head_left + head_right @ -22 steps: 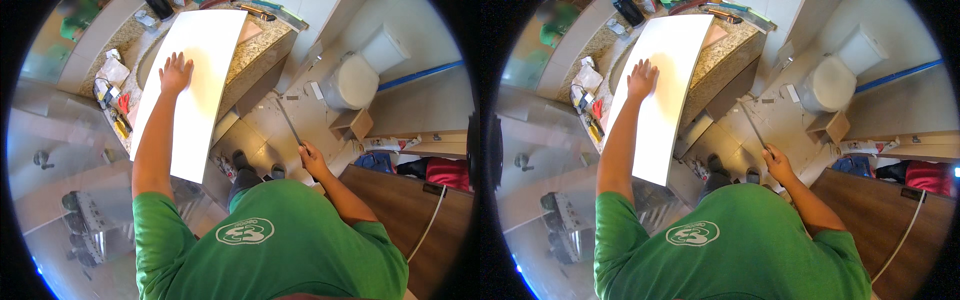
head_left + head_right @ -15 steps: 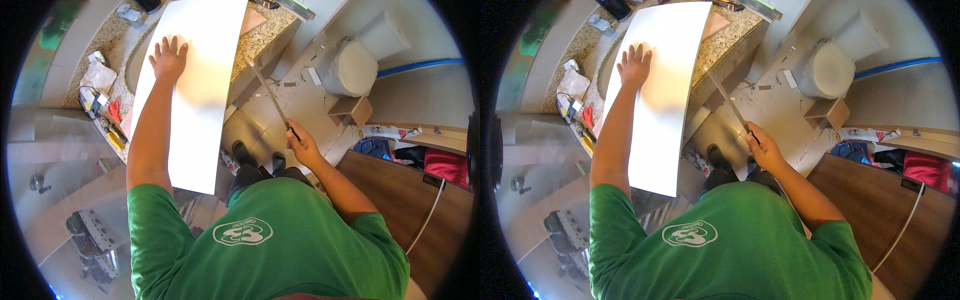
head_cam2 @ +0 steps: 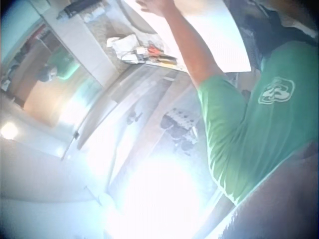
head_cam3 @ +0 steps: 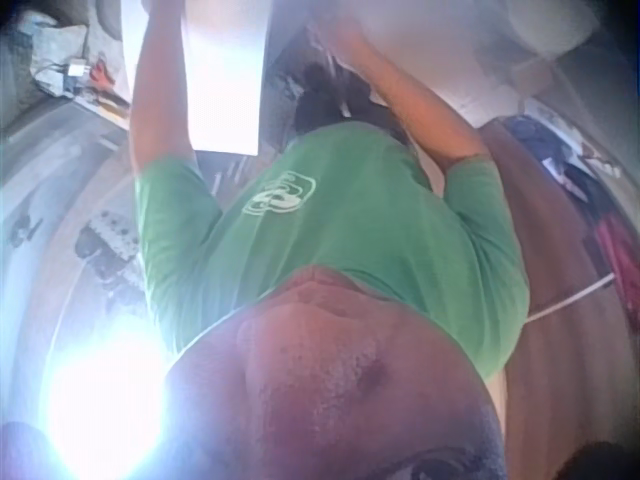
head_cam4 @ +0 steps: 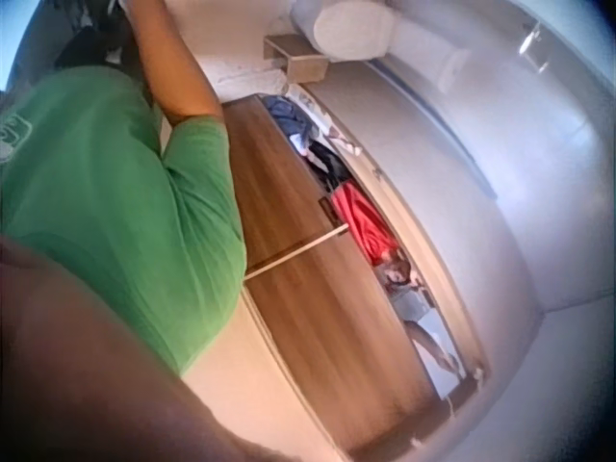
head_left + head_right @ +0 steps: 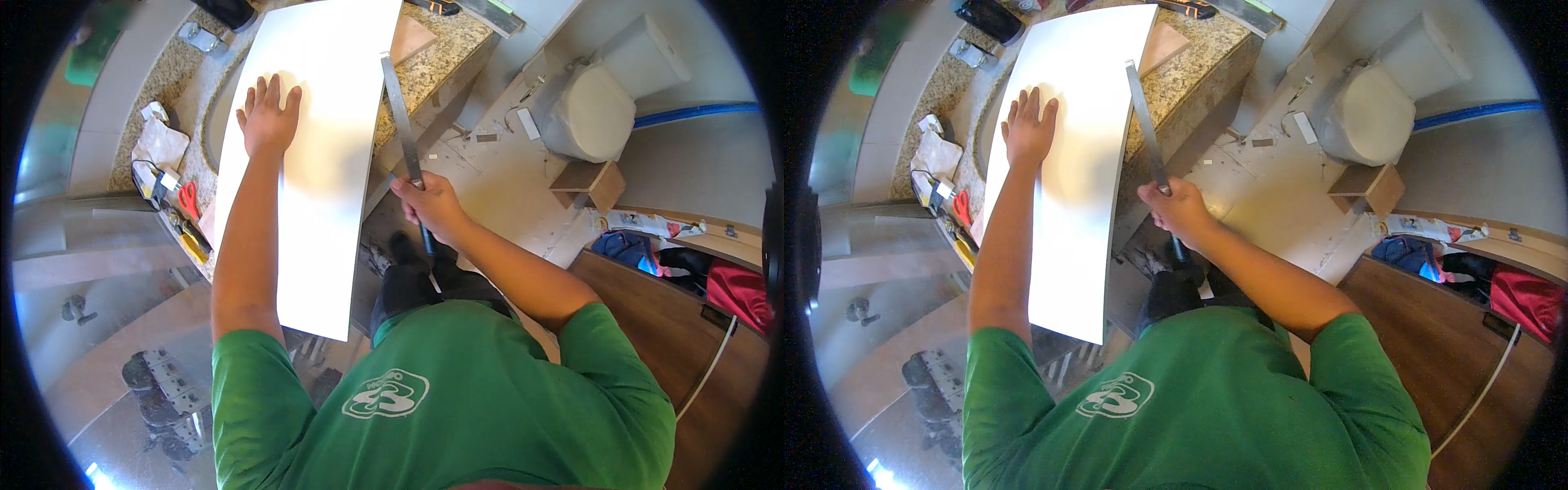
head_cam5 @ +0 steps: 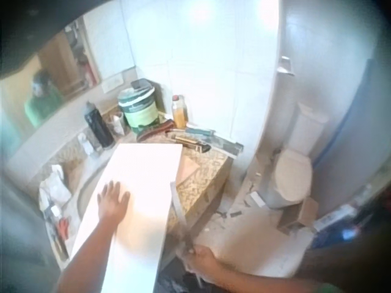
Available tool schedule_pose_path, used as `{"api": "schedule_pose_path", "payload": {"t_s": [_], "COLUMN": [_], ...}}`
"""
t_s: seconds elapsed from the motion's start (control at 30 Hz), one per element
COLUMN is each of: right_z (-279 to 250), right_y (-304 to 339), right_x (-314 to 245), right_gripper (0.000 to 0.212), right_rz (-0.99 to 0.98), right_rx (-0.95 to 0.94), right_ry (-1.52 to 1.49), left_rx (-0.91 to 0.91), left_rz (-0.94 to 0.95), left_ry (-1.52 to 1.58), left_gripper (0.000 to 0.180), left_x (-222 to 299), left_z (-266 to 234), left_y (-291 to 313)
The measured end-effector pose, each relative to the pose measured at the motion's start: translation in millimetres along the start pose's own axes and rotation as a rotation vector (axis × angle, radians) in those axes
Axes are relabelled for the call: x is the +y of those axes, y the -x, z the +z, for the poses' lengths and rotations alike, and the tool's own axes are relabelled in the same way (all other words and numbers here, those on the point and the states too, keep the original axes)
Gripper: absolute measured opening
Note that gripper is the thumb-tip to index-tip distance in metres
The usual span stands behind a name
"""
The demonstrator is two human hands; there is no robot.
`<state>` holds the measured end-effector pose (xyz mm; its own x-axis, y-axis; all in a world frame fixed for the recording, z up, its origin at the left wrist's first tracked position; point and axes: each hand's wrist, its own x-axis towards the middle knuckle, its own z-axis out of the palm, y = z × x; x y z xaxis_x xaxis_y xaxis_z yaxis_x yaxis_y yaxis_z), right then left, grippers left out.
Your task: The person uses a metal file to smooth the edges of a white rectangular tile placed on a bathroom countertop. They repeatedly file along the edges, repositioning the tile to access different sides.
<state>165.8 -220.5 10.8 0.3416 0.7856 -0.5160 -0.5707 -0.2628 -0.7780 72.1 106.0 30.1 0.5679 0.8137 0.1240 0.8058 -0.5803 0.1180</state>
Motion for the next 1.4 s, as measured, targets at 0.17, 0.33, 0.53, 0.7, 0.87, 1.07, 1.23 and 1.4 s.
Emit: {"api": "schedule_pose_path", "payload": {"t_s": [0.17,0.33,0.53,0.7,0.87,1.07,1.23,1.4], "right_z": [42.5,62.1,64.1,67.6,65.5,50.0,48.2,54.5], "right_y": [-20.2,-27.0,-28.0,-23.5,-21.8,-12.5,7.4,33.0], "right_x": [8.5,8.8,-1.6,-5.0,10.7,39.4,40.5,40.0], "right_gripper": [0.025,0.021,0.022,0.024,0.022,0.013,0.018,0.028], "right_rz": [-0.034,-0.051,-0.051,-0.052,-0.064,-0.136,-0.041,0.005], "right_rx": [0.110,0.123,0.152,0.165,0.180,0.169,0.112,0.054], "right_ry": [-0.149,-0.245,-0.123,-0.108,-0.151,-0.079,-0.076,-0.194], "left_rx": [0.157,0.282,-0.190,-0.212,-0.200,-0.161,-0.105,-0.132], "left_rz": [-0.115,-0.176,-0.415,-0.256,-0.160,-0.151,-0.133,-0.091], "left_ry": [0.052,0.428,0.295,0.358,0.486,0.391,0.415,0.311], "left_gripper": [0.081,0.089,0.092,0.086,0.073,0.064,0.065,0.071], "left_x": [-8.1,-42.4,-125.3,-145.2,-139.9,-118.3,-108.3,-107.3], "left_z": [6.5,1.2,-45.2,-35.9,-32.7,-47.5,-45.4,-37.7], "left_y": [-1.4,-4.2,13.5,31.1,41.1,63.4,65.5,43.6]}}
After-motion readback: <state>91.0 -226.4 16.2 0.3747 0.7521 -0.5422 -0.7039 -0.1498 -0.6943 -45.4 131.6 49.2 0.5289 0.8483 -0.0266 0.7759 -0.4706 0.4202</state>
